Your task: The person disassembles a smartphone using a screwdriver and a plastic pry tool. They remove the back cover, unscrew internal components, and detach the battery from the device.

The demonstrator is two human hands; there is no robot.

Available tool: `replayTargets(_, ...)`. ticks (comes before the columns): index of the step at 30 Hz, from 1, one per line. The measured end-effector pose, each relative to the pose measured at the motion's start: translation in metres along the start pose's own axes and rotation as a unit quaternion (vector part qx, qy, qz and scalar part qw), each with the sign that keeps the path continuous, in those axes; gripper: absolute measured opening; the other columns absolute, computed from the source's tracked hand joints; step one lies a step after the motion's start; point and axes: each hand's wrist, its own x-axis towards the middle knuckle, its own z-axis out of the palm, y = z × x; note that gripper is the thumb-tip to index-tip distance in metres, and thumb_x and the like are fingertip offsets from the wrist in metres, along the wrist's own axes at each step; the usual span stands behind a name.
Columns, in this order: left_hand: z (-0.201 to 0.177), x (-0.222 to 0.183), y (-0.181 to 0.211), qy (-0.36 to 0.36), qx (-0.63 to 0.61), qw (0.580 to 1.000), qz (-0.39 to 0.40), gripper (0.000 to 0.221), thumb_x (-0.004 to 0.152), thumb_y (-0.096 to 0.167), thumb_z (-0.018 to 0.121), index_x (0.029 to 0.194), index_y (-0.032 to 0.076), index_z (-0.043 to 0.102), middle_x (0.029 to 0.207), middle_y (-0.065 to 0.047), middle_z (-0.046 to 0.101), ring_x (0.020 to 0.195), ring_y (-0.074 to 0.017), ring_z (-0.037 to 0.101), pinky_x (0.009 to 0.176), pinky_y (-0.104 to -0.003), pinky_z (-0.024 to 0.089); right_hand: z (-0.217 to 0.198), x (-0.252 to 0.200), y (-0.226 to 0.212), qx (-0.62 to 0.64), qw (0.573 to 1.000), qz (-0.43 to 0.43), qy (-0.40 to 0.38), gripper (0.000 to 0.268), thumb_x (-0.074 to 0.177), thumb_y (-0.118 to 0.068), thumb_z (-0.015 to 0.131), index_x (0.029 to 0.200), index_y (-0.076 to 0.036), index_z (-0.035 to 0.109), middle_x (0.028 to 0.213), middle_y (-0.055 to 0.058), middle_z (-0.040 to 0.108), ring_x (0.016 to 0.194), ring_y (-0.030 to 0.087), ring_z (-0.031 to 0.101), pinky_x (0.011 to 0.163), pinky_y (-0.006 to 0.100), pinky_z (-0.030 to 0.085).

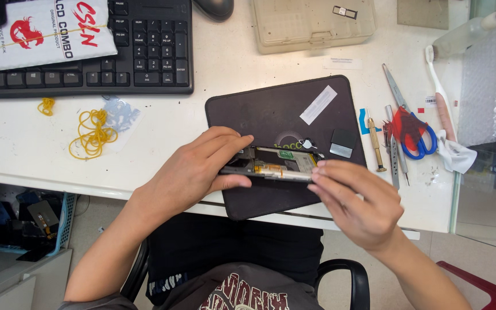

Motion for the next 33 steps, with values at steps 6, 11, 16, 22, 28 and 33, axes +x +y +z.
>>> replayTargets(6,-0.003,0.011,-0.004,-0.002,-0.044,0.997,-0.060,0.058,0.089,0.034,0.074,0.134,0.000,0.060,0.109,-0.013,0.070,0.099,-0.0304,0.067,0.083,-0.040,0.055,-0.008,0.015,0.008,0.130,0.982,0.137,-0.030,0.020,0.080,0.002,0.083,0.098,-0.002,0.076,0.102,0.011,0.076,0.097,0.020,0.077,0.088,0.029,0.062)
replayTargets(11,-0.002,0.012,-0.002,0.012,-0.034,0.998,-0.052,0.055,0.091,0.034,0.073,0.133,0.001,0.060,0.107,-0.012,0.071,0.100,-0.0292,0.068,0.083,-0.039,0.056,-0.008,0.015,0.012,0.150,0.977,0.150,-0.029,0.019,0.081,0.002,0.083,0.098,-0.002,0.076,0.102,0.011,0.076,0.097,0.019,0.077,0.089,0.029,0.062)
replayTargets(16,-0.001,0.011,-0.003,0.011,-0.036,0.998,-0.053,0.054,0.091,0.033,0.073,0.133,0.001,0.060,0.106,-0.011,0.072,0.101,-0.0285,0.068,0.082,-0.039,0.056,-0.006,0.012,0.014,0.154,0.976,0.153,-0.025,0.018,0.081,0.002,0.082,0.098,-0.001,0.076,0.102,0.012,0.076,0.099,0.021,0.076,0.091,0.030,0.062)
replayTargets(22,0.000,0.011,-0.003,0.013,-0.034,0.998,-0.053,0.054,0.090,0.034,0.073,0.131,0.001,0.061,0.107,-0.011,0.072,0.101,-0.0273,0.068,0.083,-0.038,0.056,-0.003,0.010,0.016,0.182,0.969,0.166,-0.015,0.017,0.083,0.003,0.081,0.099,0.000,0.074,0.103,0.014,0.076,0.101,0.022,0.077,0.094,0.032,0.062)
replayTargets(28,-0.002,0.012,-0.002,0.015,-0.040,0.998,-0.054,0.054,0.091,0.034,0.073,0.131,0.000,0.061,0.106,-0.012,0.071,0.101,-0.0285,0.068,0.083,-0.039,0.056,0.000,0.010,0.016,0.197,0.965,0.170,0.002,0.015,0.088,0.005,0.079,0.101,0.002,0.073,0.104,0.015,0.075,0.102,0.023,0.076,0.095,0.032,0.062)
replayTargets(33,-0.002,0.015,-0.005,0.002,-0.047,0.995,-0.084,0.048,0.090,0.032,0.075,0.125,0.001,0.064,0.106,-0.012,0.071,0.097,-0.0280,0.068,0.081,-0.039,0.056,0.004,0.009,0.021,0.199,0.963,0.182,0.015,0.013,0.091,0.005,0.078,0.103,0.003,0.072,0.106,0.016,0.075,0.096,0.021,0.076,0.087,0.028,0.061)
